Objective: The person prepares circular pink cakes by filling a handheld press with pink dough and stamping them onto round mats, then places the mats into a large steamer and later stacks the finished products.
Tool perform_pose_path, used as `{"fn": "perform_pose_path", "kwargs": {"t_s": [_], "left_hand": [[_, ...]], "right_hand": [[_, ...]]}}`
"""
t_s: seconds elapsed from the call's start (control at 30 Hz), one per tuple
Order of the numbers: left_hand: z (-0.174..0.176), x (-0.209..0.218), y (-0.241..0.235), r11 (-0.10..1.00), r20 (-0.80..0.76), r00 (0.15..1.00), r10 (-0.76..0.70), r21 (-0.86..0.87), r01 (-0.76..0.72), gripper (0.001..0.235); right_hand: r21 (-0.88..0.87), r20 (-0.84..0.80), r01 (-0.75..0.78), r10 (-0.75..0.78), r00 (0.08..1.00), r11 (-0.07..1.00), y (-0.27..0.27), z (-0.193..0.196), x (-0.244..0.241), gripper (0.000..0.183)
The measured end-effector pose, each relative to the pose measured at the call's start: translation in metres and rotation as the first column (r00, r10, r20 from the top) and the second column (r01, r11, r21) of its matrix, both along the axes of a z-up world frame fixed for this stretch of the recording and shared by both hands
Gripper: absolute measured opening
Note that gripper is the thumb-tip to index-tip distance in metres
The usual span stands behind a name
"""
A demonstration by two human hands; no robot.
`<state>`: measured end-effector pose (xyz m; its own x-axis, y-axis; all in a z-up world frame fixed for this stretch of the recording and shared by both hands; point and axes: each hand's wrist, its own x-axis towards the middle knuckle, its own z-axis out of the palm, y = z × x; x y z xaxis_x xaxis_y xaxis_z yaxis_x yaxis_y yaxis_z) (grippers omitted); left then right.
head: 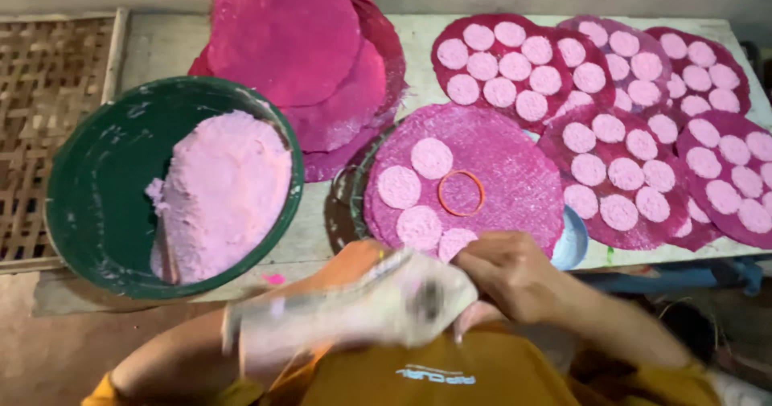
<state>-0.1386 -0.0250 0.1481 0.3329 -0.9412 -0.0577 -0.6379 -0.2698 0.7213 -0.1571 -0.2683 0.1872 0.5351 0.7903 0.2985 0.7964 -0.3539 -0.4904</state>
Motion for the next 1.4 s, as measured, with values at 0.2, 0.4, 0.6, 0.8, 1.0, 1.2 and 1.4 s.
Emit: {"fn": "perform_pose_path", "kwargs": {"t_s": [0.2,0.4,0.6,0.8,1.0,1.2,1.4], "left_hand": [[0.001,-0.012,0.103,0.988,0.233,0.971,0.053,0.127,-0.085,0.022],[0.027,-0.064,0.221,0.935,-0.02,0.977,0.213,0.296,-0.198,0.026],[-0.012,-0.047,0.351,0.645,-0.347,0.559,0.753,0.219,-0.732,0.029],[-0.024,-0.005,0.422,0.831,-0.967,0.241,0.085,-0.065,-0.553,0.047],[-0.056,0.009,0.397,0.416,-0.87,0.492,-0.036,-0.46,-0.784,0.026],[-0.126,0.044,0.438,-0.135,-0.592,0.261,0.763,-0.54,-0.831,0.02],[-0.158,0.053,0.434,-0.227,-0.509,0.228,0.83,-0.682,-0.695,0.044]], "right_hand": [[-0.097,0.092,-0.516,0.523,0.847,0.851,0.109,0.055,0.06,0.061],[0.147,-0.637,-0.565,0.515,0.574,0.812,0.186,0.041,0.025,0.045],[0.144,-0.456,-0.449,0.462,0.761,0.882,0.215,0.033,0.04,0.051],[-0.535,0.615,-0.179,0.525,0.588,0.826,0.263,0.043,0.129,0.014],[0.044,0.762,0.261,-0.201,0.616,0.964,0.328,0.011,0.149,0.046],[-0.484,-0.121,0.18,-0.269,0.955,0.856,0.449,-0.127,0.114,0.036],[-0.835,-0.012,0.012,-0.04,0.999,0.551,0.497,-0.18,0.133,0.024]]}}
